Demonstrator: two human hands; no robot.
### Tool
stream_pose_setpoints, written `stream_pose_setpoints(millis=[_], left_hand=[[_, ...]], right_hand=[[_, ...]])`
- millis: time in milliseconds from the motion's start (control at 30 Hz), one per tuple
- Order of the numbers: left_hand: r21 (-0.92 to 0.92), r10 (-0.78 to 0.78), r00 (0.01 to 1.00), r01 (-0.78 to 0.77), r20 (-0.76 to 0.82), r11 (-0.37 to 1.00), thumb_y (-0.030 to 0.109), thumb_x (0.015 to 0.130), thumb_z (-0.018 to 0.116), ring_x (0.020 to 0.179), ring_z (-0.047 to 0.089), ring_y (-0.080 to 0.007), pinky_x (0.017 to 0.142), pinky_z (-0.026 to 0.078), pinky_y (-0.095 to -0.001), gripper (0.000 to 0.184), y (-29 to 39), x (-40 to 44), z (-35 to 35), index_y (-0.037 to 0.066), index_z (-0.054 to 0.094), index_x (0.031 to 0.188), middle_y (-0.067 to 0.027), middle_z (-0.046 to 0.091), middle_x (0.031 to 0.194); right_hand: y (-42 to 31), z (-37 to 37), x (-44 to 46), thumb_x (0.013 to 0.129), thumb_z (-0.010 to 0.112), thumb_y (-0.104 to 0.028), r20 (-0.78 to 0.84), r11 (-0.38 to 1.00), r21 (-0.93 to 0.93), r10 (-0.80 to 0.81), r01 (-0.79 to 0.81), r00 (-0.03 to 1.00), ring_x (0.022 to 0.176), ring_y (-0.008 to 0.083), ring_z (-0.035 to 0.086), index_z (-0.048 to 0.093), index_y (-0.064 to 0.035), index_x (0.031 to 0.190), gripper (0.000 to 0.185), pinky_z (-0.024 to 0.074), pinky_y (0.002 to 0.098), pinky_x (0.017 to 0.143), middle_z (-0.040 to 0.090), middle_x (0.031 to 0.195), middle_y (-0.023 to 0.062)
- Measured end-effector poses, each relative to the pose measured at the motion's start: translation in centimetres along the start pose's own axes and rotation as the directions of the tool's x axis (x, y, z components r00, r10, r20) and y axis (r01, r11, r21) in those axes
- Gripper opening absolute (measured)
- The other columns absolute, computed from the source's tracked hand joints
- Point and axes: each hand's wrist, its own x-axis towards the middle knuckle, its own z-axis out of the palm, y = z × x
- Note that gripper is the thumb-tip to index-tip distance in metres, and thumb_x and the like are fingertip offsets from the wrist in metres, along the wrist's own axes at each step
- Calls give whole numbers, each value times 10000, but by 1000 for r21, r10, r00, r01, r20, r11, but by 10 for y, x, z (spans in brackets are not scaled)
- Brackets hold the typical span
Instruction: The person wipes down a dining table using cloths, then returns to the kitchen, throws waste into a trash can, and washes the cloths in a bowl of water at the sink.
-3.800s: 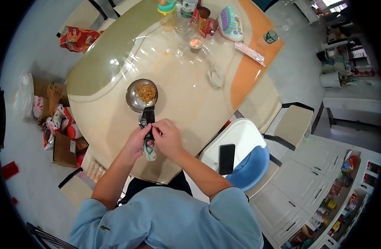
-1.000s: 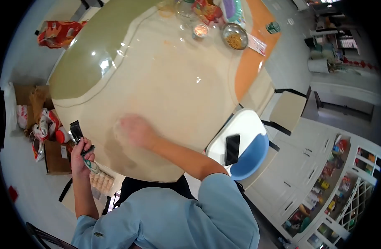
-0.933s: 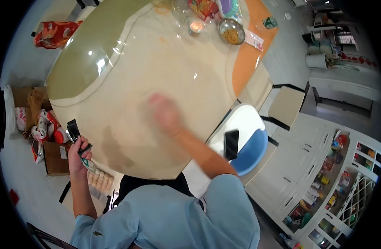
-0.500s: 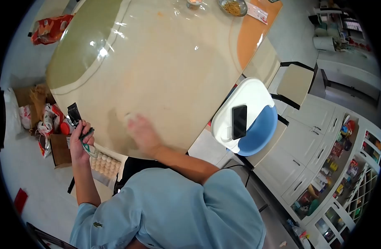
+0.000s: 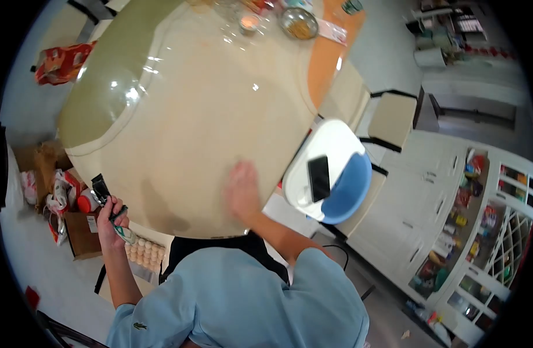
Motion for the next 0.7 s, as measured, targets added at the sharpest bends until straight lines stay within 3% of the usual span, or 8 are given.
stream_pose_setpoints(millis=[67,167,433,500,567,600,633,700], left_hand=[[44,10,998,-7,-57,999,259,1021,534,464,328,-40,411,264,-195,164,0,-1,1,120,558,938,46,443,711],[36,17,997,-14,-71,999,274,1020,531,466,342,-45,420,282,-201,179,2,-2,2,117,550,935,42,443,710],[-67,-20,987,10,-162,998,292,1021,524,476,366,-56,429,329,-224,212,-5,-4,-3,111,524,910,32,444,711],[-113,-26,984,7,-174,994,287,1023,519,478,369,-57,424,334,-227,211,-8,-3,-11,108,523,910,28,452,717],[-136,-25,979,-3,-204,991,277,1022,521,470,361,-52,421,328,-216,191,-10,-2,-12,113,535,926,31,453,717],[-149,-23,975,-11,-220,989,268,1021,523,462,354,-47,419,322,-206,172,-10,-3,-13,118,547,941,34,455,718],[-163,-16,974,-22,-225,986,268,1021,523,462,354,-47,419,322,-206,172,-8,-3,-15,118,547,941,34,455,718],[-181,-28,975,-13,-222,983,262,1021,522,462,354,-50,409,322,-211,169,-7,-2,-19,114,548,946,27,457,722]], right_hand=[[44,-6,76,910,540,-165,-289,996,-12,86,-94,953,1396,520,254,357,111,1417,605,220,563,1158,308,1495,332],[74,-11,185,932,524,-169,-403,987,-10,143,-161,904,1393,501,282,414,99,1389,541,236,552,1155,359,1475,315],[0,8,434,956,493,-176,-346,926,-59,-368,372,863,1331,469,372,478,66,1342,456,317,506,1113,455,1418,253],[-45,41,470,993,436,-221,-351,845,66,-479,531,805,1243,434,448,536,39,1251,379,363,495,1057,516,1314,255],[-139,26,417,1018,392,-265,-66,784,567,-262,252,963,1140,402,505,568,20,1140,357,386,479,1015,565,1185,257],[-153,41,384,1035,374,-287,-85,688,551,-516,472,853,1110,385,530,575,1,1067,352,391,478,1004,590,1130,255],[-170,52,356,1038,380,-299,97,620,678,-607,393,789,1111,376,533,579,-8,1075,354,392,465,1008,593,1119,242],[-168,68,310,1045,381,-321,-5,407,644,-844,648,536,1124,354,531,587,-27,1089,362,384,442,1031,593,1117,206]])
